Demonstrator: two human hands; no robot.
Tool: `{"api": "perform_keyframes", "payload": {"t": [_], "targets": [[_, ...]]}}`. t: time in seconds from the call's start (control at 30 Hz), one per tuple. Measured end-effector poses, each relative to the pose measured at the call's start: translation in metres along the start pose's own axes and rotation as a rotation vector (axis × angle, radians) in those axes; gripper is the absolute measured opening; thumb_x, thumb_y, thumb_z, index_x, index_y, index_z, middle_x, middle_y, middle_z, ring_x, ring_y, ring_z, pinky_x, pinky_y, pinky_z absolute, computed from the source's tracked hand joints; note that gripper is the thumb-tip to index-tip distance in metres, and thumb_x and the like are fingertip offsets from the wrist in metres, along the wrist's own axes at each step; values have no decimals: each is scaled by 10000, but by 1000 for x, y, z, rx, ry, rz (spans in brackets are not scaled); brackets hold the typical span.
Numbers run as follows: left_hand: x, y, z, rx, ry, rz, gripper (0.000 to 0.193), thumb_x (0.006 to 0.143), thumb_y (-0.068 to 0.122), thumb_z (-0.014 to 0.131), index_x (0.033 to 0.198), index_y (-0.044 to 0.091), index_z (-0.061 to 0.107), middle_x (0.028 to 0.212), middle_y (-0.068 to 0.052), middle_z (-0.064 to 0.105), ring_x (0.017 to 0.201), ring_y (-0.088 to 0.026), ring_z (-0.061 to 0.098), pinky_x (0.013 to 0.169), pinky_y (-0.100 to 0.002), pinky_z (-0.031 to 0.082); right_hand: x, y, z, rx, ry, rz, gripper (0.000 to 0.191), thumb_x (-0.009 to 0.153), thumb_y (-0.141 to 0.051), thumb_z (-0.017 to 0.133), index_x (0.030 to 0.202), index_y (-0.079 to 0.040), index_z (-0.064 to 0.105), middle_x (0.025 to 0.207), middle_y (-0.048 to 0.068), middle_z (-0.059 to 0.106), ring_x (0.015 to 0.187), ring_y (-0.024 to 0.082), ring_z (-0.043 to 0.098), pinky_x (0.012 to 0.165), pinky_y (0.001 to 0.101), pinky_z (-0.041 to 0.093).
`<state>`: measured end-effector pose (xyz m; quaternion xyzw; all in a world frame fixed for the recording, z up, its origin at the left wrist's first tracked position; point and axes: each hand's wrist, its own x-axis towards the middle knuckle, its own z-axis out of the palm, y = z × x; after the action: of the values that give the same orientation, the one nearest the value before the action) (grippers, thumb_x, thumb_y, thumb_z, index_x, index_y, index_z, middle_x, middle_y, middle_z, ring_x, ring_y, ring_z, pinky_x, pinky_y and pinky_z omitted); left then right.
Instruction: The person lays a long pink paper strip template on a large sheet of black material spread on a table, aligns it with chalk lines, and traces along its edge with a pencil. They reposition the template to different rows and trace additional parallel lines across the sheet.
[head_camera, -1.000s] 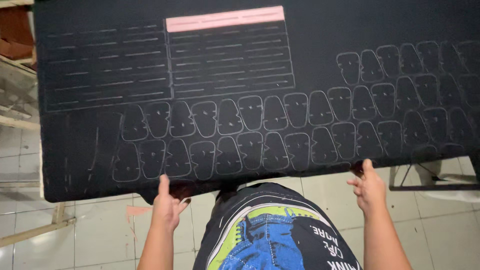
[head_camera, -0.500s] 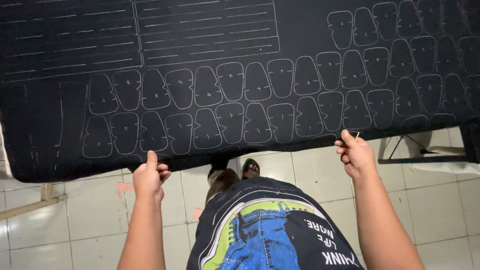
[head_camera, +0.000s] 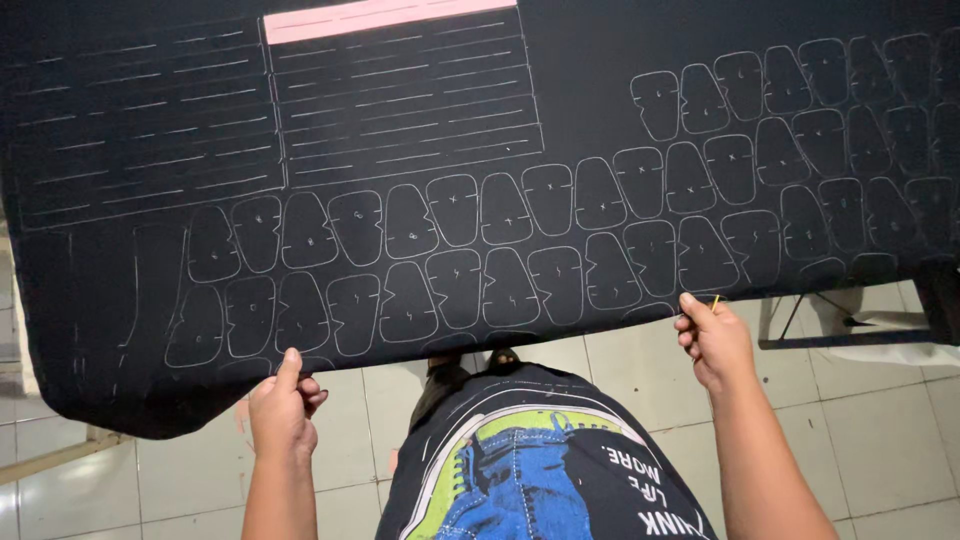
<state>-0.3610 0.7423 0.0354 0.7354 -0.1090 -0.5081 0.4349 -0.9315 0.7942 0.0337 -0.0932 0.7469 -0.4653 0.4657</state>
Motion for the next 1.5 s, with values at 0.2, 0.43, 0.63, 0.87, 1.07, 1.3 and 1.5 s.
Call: {"api": "perform_keyframes", "payload": {"t": [0.2,0.43,0.63,0.87,1.07,1.3,1.5], "targets": [[-3,2,8,-115,48,-11,341,987,301,704,784,95,525,644,-23,517,556,-127,482,548,-298,483,5,5,-2,-14,-7,-19,227,948,-272,716,862,-117,574,699,15,613,505,77,517,423,215,345],[8,14,-2,55,82,94,405,955,207,714,678,38,473,597,-102,523,505,-181,484,473,-334,401,9,-5,-4,-104,3,9,220,919,-268,718,864,-92,598,672,33,605,477,93,499,410,229,335],[29,3,5,322,108,65,450,974,300,698,708,-46,586,656,-182,646,554,-228,594,554,-347,496,20,-5,9,-250,10,51,255,931,-269,709,863,-51,596,696,69,629,492,110,518,412,249,347],[63,-11,31,200,-68,-28,526,1029,372,601,814,-103,670,752,-182,711,632,-229,647,628,-341,549,38,-9,56,-154,1,76,237,966,-259,672,919,-35,616,774,91,674,547,130,516,408,267,297],[95,8,77,-26,10,-115,170,991,107,629,1062,-45,601,862,-132,673,696,-222,630,665,-361,542,59,-25,94,-39,64,40,143,977,-95,566,1077,-20,634,937,130,727,674,186,629,465,274,355],[122,36,106,-171,-68,-184,388,946,58,563,1314,180,565,1237,-42,634,974,-229,605,768,-381,508,75,-44,120,29,123,87,194,971,27,499,1121,-39,601,999,131,688,735,235,677,458,300,318],[144,46,113,57,-183,-249,326,943,130,553,1265,161,588,1218,-35,637,1006,-222,616,815,-373,510,72,-49,136,107,162,127,209,1005,-28,446,1158,-45,588,1039,121,698,769,245,676,452,300,294]]}}
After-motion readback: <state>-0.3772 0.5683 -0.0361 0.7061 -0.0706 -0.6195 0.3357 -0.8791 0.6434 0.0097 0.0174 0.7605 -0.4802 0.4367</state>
